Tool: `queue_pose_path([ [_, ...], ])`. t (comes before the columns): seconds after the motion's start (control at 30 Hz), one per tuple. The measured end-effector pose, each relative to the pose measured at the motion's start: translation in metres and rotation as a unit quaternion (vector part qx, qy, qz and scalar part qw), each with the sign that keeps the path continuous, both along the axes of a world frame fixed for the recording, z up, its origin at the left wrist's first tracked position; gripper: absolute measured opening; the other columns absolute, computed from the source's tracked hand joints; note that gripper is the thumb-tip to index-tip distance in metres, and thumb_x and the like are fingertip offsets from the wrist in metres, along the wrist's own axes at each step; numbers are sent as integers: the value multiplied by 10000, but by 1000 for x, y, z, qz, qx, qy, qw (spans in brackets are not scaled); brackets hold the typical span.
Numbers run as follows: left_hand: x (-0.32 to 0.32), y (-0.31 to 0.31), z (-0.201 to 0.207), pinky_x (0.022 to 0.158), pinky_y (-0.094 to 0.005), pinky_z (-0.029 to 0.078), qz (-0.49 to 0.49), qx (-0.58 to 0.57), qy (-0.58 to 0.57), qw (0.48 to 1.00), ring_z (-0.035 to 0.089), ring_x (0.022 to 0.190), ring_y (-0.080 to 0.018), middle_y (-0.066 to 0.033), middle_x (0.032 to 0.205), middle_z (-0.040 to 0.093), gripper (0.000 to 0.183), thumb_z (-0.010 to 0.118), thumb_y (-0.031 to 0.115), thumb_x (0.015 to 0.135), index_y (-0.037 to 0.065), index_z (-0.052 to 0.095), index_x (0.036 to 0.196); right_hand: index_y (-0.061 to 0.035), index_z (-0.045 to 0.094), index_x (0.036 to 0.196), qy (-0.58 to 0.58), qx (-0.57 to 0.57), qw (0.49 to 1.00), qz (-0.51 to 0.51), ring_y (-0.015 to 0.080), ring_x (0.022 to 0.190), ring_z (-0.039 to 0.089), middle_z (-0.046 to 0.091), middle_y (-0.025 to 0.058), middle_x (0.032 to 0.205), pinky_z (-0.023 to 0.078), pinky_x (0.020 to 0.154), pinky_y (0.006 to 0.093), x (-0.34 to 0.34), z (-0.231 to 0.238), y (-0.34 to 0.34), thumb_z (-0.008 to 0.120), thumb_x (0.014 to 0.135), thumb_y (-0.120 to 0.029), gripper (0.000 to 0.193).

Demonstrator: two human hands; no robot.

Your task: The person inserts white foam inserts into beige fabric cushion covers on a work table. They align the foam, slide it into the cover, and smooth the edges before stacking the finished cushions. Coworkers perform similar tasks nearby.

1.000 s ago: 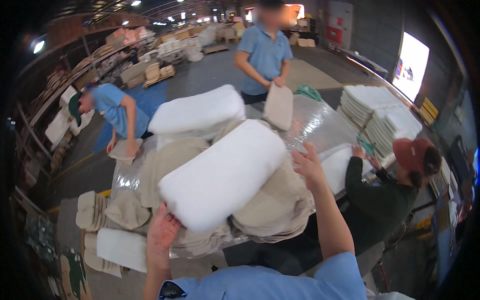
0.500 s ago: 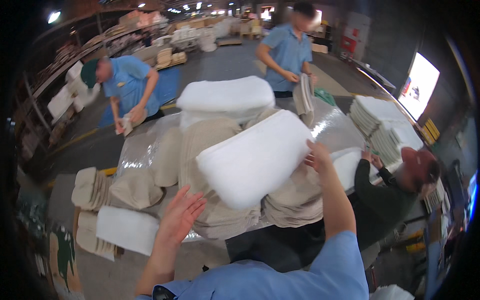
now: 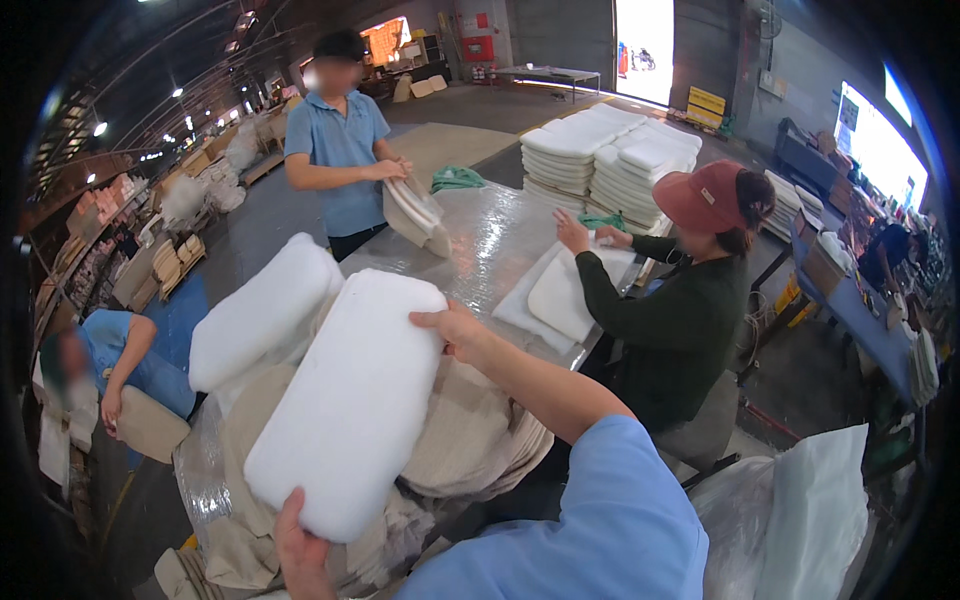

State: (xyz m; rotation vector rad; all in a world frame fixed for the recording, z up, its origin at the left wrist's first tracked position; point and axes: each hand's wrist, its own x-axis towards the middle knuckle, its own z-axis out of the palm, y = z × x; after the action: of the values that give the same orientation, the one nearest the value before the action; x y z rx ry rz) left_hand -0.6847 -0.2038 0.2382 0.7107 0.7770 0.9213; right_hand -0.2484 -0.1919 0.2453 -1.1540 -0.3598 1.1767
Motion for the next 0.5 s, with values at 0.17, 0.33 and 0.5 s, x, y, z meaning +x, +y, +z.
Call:
queue_pose_path([
  [0.17, 1, 27, 11, 1206, -578, 426, 16, 47, -19, 999, 519, 1439, -379, -183, 1577, 517, 739, 647, 374, 1054, 22, 353, 1634, -173, 303, 1637, 62, 123, 990, 42, 358, 1412, 535, 513, 142, 1561, 442, 1148, 614, 27, 37, 1, 795, 974, -391, 853],
  [0.33, 47, 22, 56, 1149, -616, 482, 145, 18, 42, 988, 571, 1361, -432, -274, 1500, 568, 625, 661, 225, 1021, -100, 469, 1520, -241, 94, 1697, 191, 169, 956, 142, 447, 1522, 356, 311, 170, 1679, 329, 1167, 766, -14, 13, -6, 771, 940, -595, 1076],
  [0.5, 64, 31, 48, 1143, -613, 480, 159, 36, 36, 986, 571, 1358, -430, -269, 1499, 570, 614, 678, 217, 1011, -98, 494, 1504, -66, 244, 1656, 244, 225, 922, 202, 371, 1497, 434, 411, 187, 1638, 400, 1217, 580, -74, 24, -11, 775, 976, -463, 949],
])
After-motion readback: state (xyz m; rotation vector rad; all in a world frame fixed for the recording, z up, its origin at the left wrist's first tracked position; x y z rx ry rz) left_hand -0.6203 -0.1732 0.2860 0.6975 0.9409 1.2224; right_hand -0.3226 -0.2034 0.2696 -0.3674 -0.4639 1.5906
